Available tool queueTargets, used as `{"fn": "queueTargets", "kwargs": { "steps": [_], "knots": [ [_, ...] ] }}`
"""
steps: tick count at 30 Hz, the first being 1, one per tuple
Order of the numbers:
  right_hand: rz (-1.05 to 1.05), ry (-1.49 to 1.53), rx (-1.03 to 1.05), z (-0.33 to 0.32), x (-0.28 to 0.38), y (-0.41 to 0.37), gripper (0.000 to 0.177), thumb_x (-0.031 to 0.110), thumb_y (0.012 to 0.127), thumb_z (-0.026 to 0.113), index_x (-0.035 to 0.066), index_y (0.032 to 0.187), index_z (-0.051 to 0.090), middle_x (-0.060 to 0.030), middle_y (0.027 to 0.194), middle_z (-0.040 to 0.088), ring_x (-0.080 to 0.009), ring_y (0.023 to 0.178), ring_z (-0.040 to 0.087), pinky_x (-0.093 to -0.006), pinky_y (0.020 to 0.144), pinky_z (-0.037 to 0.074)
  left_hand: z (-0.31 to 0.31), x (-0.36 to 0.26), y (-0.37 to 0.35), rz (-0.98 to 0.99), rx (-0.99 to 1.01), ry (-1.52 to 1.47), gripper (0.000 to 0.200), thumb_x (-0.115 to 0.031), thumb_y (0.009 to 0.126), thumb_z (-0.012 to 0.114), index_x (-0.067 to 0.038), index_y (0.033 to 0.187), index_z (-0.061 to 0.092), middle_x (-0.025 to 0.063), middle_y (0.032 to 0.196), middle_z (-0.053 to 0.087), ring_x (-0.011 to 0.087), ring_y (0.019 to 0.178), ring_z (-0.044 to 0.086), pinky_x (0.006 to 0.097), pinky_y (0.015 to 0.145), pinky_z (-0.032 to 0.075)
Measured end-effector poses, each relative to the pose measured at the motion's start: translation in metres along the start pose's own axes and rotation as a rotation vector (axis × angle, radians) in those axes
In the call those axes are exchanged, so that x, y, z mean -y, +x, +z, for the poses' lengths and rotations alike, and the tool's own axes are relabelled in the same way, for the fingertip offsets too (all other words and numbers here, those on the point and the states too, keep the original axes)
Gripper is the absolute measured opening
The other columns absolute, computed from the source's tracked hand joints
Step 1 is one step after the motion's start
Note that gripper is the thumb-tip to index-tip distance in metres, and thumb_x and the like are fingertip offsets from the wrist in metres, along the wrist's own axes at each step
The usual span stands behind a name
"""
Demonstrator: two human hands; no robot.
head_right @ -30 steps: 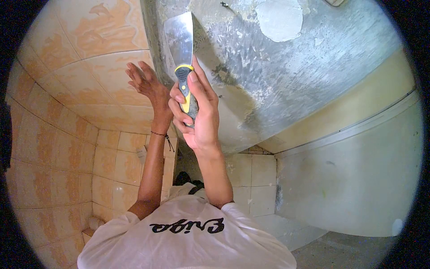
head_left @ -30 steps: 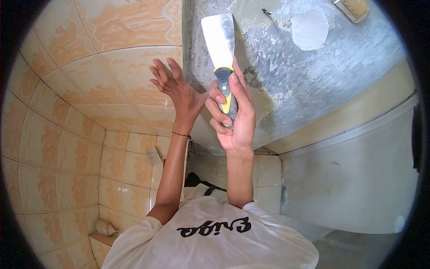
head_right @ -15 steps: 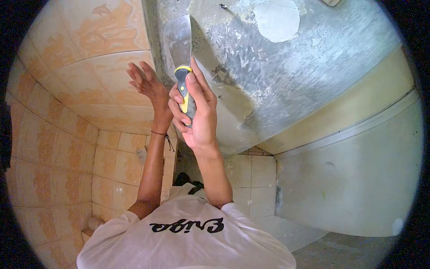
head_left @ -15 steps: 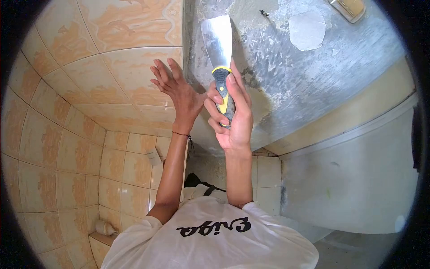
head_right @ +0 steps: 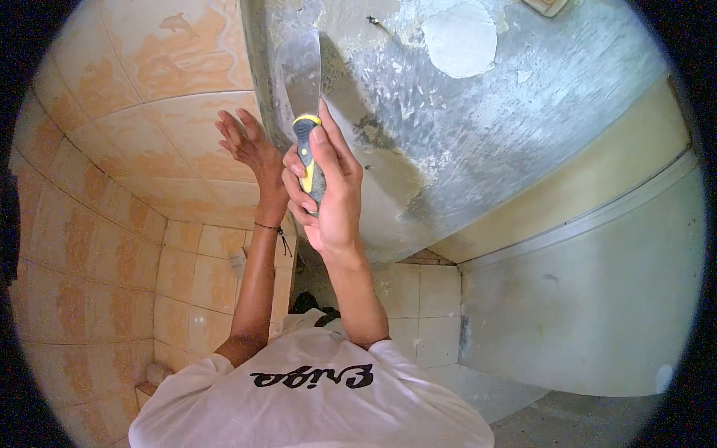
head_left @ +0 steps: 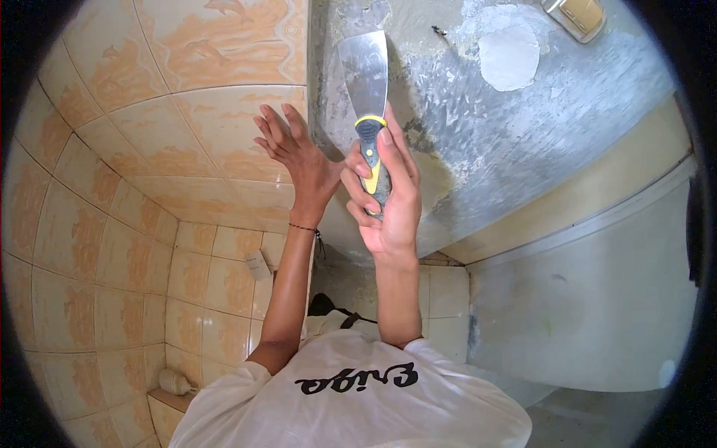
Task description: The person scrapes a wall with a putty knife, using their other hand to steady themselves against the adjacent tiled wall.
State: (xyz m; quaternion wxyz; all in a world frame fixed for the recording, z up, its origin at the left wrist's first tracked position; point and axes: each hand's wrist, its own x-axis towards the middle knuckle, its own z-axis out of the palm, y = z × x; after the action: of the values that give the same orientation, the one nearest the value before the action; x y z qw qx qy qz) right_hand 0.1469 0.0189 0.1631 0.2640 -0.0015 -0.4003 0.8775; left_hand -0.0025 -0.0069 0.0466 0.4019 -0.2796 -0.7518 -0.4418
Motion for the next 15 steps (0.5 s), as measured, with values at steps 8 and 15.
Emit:
{"fn": "queueTargets", "kwargs": {
  "steps": [8, 15],
  "knots": [
    [0.022, 0.037, 0.028, -0.0034, 0.0013, 0.0001, 0.055, 0.029, 0.110, 0.049, 0.017, 0.161, 0.034, -0.0037, 0.080, 0.048, -0.0039, 0.045, 0.035, -0.0172, 0.033, 0.018, -0.0027, -0.0018, 0.0019, -0.015, 0.022, -0.015, 0.148, -0.060, 0.063, 0.091, -0.009, 0.165, -0.002, 0.0268, 0.169, -0.009, 0.0490, 0.155, -0.010, 0.0676, 0.119, -0.005],
    [0.034, 0.038, 0.011, -0.0025, 0.0016, -0.0017, 0.054, 0.029, 0.110, 0.048, 0.017, 0.161, 0.035, -0.0029, 0.080, 0.048, -0.0036, 0.044, 0.035, -0.0170, 0.033, 0.018, -0.0047, -0.0025, -0.0003, -0.013, 0.018, -0.030, 0.148, -0.060, 0.062, 0.092, -0.009, 0.165, -0.001, 0.0258, 0.169, -0.008, 0.0482, 0.155, -0.010, 0.0671, 0.119, -0.006]
  ]
}}
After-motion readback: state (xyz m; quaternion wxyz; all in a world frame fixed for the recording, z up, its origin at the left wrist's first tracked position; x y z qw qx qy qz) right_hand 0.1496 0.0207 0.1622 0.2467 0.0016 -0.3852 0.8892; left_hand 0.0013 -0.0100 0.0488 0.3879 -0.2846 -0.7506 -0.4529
